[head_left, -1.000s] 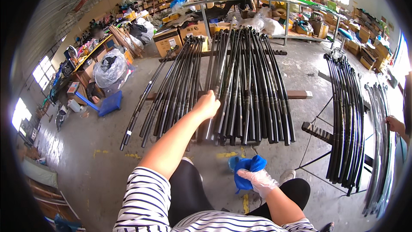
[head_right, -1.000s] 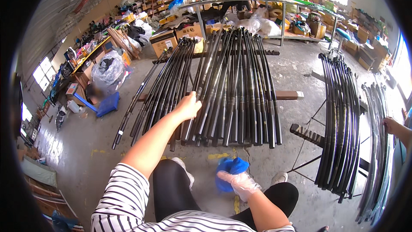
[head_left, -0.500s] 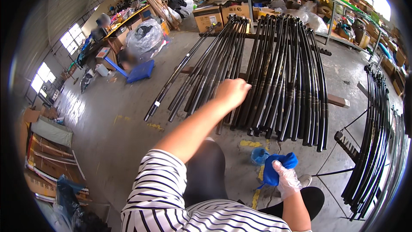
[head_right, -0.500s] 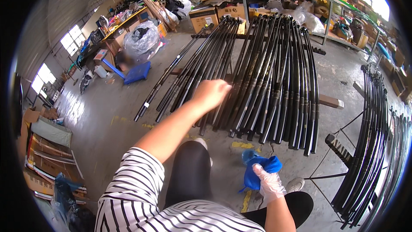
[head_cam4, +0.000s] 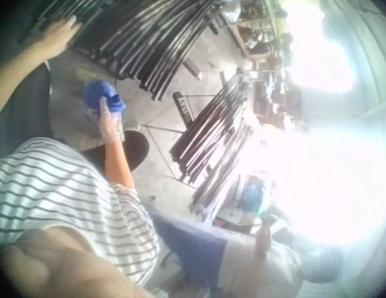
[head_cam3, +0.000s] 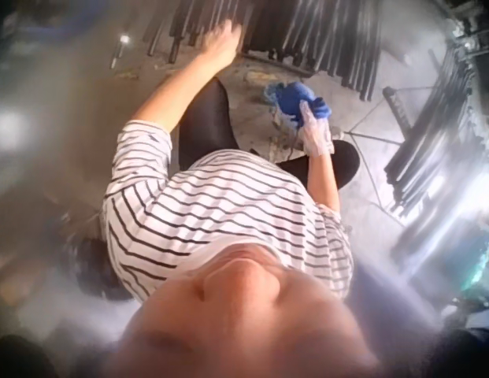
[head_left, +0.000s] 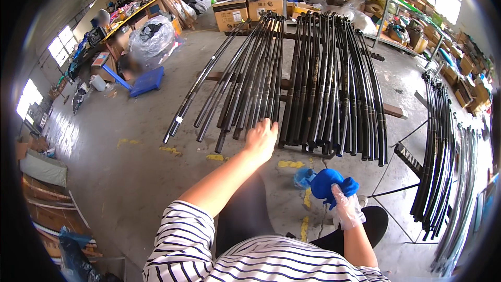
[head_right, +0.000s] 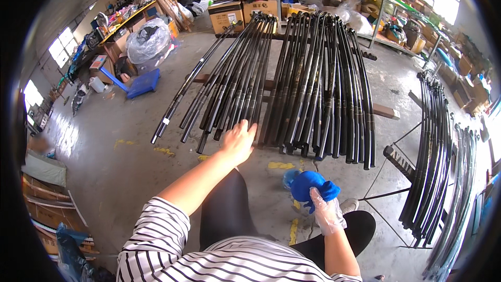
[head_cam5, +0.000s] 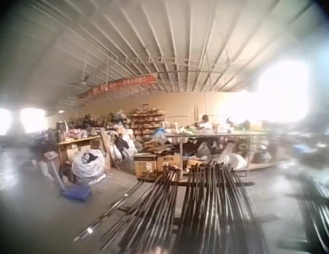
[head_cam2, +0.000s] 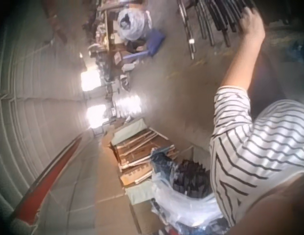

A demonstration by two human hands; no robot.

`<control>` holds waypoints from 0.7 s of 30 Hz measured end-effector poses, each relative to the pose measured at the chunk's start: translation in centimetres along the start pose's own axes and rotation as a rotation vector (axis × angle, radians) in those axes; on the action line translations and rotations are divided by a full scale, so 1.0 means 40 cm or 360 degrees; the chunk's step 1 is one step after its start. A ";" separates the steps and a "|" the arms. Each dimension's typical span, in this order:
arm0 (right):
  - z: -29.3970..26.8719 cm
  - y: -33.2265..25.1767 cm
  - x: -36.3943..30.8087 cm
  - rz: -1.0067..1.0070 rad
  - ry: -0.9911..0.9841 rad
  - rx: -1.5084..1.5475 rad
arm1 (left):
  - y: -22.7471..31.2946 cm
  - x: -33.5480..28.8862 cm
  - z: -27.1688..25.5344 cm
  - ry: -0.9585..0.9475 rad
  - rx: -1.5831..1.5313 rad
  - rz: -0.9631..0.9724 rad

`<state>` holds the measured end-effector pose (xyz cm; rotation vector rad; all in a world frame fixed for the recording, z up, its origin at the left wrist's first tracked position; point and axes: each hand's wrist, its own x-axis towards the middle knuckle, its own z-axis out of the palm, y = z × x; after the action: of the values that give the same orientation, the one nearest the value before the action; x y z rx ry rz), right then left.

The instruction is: The person picks up black metal tubes one by one from a rack and wipes them using a blue cloth, then places them back down onto the rack.

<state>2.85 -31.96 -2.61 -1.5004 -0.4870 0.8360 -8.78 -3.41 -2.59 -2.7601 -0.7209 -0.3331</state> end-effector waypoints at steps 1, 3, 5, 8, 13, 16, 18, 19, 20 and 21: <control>0.006 -0.005 -0.013 -0.0033 0.0001 0.0042 | 0.003 0.020 0.022 -0.0051 0.0019 -0.0048; 0.019 -0.031 -0.041 -0.0153 -0.0003 0.0141 | 0.002 0.048 0.044 -0.0161 0.0063 -0.0152; -0.018 -0.007 -0.068 -0.0232 0.0061 0.0233 | 0.013 0.073 0.010 -0.0125 -0.0323 -0.0339; -0.064 0.021 -0.089 -0.0258 0.0269 0.0223 | -0.017 0.086 -0.036 0.0077 -0.0680 -0.0445; -0.037 -0.047 -0.120 -0.0091 0.0219 0.0518 | -0.137 0.170 -0.043 -0.0541 -0.3223 -0.1280; -0.019 -0.063 -0.123 -0.0197 0.0250 0.0522 | -0.118 0.181 -0.039 -0.0409 -0.3126 -0.1184; -0.023 -0.070 -0.135 -0.0224 0.0281 0.0536 | -0.066 0.167 -0.076 -0.0308 -0.2768 -0.1207; -0.020 -0.073 -0.138 -0.0180 0.0338 0.0542 | -0.052 0.158 -0.071 -0.0301 -0.2545 -0.1167; -0.017 -0.082 -0.144 -0.0136 0.0395 0.0548 | -0.037 0.142 -0.068 -0.0265 -0.2407 -0.1178; -0.014 -0.094 -0.148 -0.0093 0.0453 0.0554 | -0.022 0.126 -0.068 -0.0229 -0.2269 -0.1187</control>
<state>0.12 -36.23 2.27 -1.2489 -0.1619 0.6119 -5.33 -1.30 1.58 -3.5367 -2.2486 -1.1731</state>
